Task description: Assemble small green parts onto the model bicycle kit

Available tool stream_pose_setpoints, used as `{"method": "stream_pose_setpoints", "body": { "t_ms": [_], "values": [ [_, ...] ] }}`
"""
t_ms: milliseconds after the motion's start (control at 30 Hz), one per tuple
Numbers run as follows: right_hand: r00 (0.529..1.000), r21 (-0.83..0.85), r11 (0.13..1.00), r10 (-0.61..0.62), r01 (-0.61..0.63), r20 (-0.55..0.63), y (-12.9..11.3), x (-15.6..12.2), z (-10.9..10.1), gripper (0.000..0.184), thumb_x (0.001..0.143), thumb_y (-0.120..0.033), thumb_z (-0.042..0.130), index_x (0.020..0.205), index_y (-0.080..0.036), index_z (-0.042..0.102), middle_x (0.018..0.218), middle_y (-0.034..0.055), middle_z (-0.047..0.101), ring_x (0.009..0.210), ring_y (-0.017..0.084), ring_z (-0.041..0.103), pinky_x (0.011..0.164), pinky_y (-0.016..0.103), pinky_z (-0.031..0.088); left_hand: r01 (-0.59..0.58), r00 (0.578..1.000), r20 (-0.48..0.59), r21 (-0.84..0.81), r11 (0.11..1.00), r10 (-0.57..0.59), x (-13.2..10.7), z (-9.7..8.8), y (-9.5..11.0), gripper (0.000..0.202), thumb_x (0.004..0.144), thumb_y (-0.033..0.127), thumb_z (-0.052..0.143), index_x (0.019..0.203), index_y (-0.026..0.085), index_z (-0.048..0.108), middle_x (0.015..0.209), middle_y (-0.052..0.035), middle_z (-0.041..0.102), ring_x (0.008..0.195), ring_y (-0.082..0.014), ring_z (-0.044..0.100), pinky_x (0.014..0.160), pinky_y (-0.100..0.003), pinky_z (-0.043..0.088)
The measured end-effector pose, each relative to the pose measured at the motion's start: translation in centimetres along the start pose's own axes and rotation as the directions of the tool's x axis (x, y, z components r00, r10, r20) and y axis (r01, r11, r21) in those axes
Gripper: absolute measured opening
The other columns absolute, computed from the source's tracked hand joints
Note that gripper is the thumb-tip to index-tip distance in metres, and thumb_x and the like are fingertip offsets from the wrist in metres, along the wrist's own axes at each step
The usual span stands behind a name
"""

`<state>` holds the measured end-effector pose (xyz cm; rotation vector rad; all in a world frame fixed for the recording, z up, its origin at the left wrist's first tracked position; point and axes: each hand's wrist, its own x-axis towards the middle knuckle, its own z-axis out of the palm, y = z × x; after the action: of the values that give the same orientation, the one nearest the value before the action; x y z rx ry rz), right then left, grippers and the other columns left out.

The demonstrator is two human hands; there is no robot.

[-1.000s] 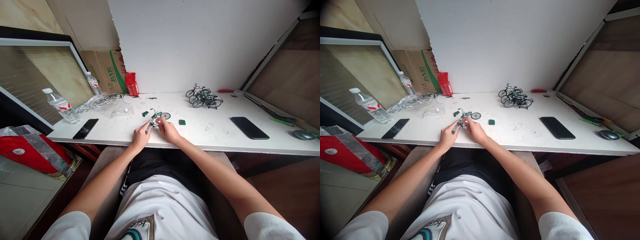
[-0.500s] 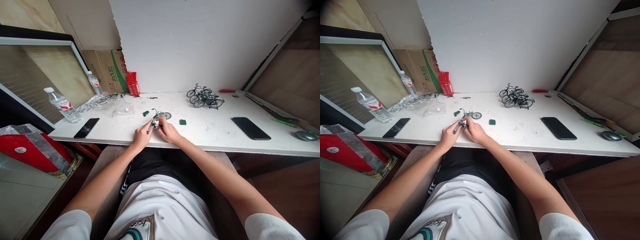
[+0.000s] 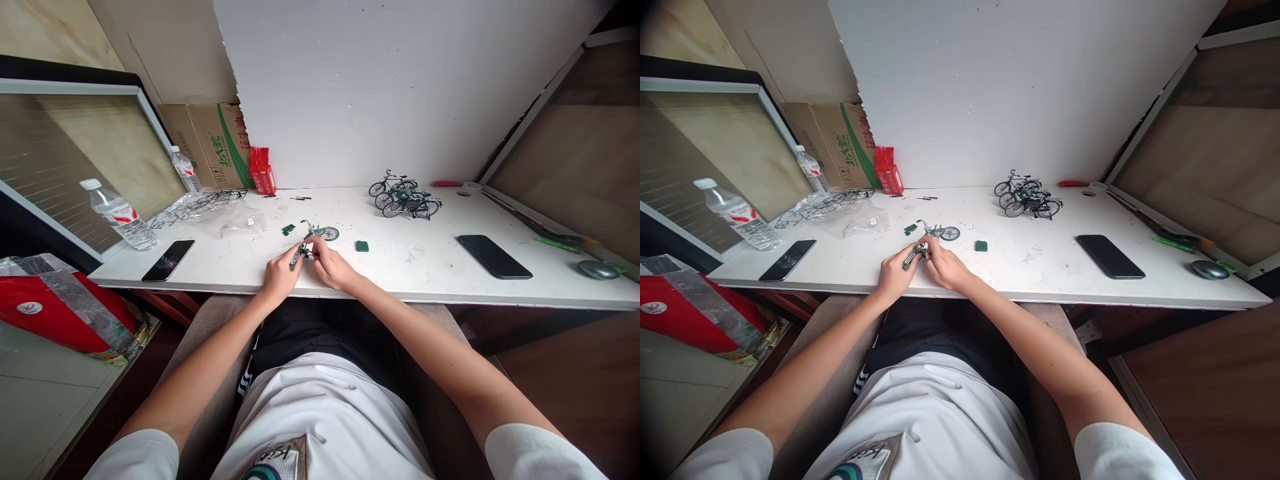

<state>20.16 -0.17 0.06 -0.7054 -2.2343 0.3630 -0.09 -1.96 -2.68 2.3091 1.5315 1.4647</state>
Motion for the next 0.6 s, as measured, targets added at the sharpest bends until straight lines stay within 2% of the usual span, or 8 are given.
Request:
{"method": "stream_pose_setpoints", "body": {
  "t_ms": [133,233,333,500,600],
  "values": [
    [1.000,0.023,1.000,-0.014,0.014,0.025,-0.08,0.04,-0.09,0.047,0.105,-0.021,0.036,0.153,-0.018,0.034,0.104,0.0093,0.065,0.076,0.022,0.060,0.074,0.035,0.053,0.000,1.000,-0.027,0.008,1.000,0.000,0.06,0.05,0.04,0.039,0.103,0.027,0.065,0.140,0.022,0.072,0.131,-0.0113,0.079,0.111,-0.0263,0.080,0.102,-0.036,0.063],
    [0.999,0.041,0.998,-0.039,0.039,-0.017,-0.05,0.26,0.00,0.048,0.106,-0.020,0.035,0.154,-0.017,0.036,0.109,0.0114,0.067,0.082,0.022,0.064,0.080,0.036,0.055,-0.005,0.999,-0.041,0.021,1.000,0.005,0.13,0.09,0.04,0.037,0.102,0.028,0.065,0.137,0.020,0.073,0.129,-0.0129,0.079,0.109,-0.0273,0.081,0.099,-0.037,0.063],
    [0.996,0.063,0.996,-0.057,0.062,-0.074,0.11,0.45,0.18,0.048,0.106,-0.018,0.035,0.155,-0.018,0.039,0.105,0.0100,0.070,0.087,0.021,0.067,0.085,0.035,0.057,0.001,0.999,-0.053,0.045,0.999,0.001,0.18,0.09,0.07,0.036,0.102,0.029,0.066,0.136,0.018,0.074,0.126,-0.0133,0.081,0.105,-0.0273,0.082,0.096,-0.036,0.064],
    [0.993,0.105,0.994,-0.005,0.017,-0.114,0.26,0.42,0.50,0.047,0.108,-0.020,0.039,0.155,-0.021,0.037,0.106,0.0100,0.077,0.095,0.022,0.075,0.089,0.035,0.058,0.026,0.998,-0.051,0.062,0.998,-0.023,0.22,0.08,0.18,0.039,0.100,0.026,0.066,0.138,0.019,0.072,0.122,-0.0114,0.082,0.097,-0.0257,0.082,0.092,-0.035,0.065],
    [0.992,0.087,0.996,0.018,-0.008,-0.122,0.25,0.36,0.62,0.045,0.108,-0.021,0.040,0.153,-0.021,0.040,0.104,0.0098,0.078,0.094,0.023,0.076,0.087,0.035,0.059,0.024,0.999,-0.045,0.055,0.998,-0.022,0.21,0.13,0.17,0.042,0.098,0.024,0.067,0.139,0.020,0.071,0.122,-0.0110,0.082,0.096,-0.0250,0.082,0.092,-0.035,0.065]
  ]
}}
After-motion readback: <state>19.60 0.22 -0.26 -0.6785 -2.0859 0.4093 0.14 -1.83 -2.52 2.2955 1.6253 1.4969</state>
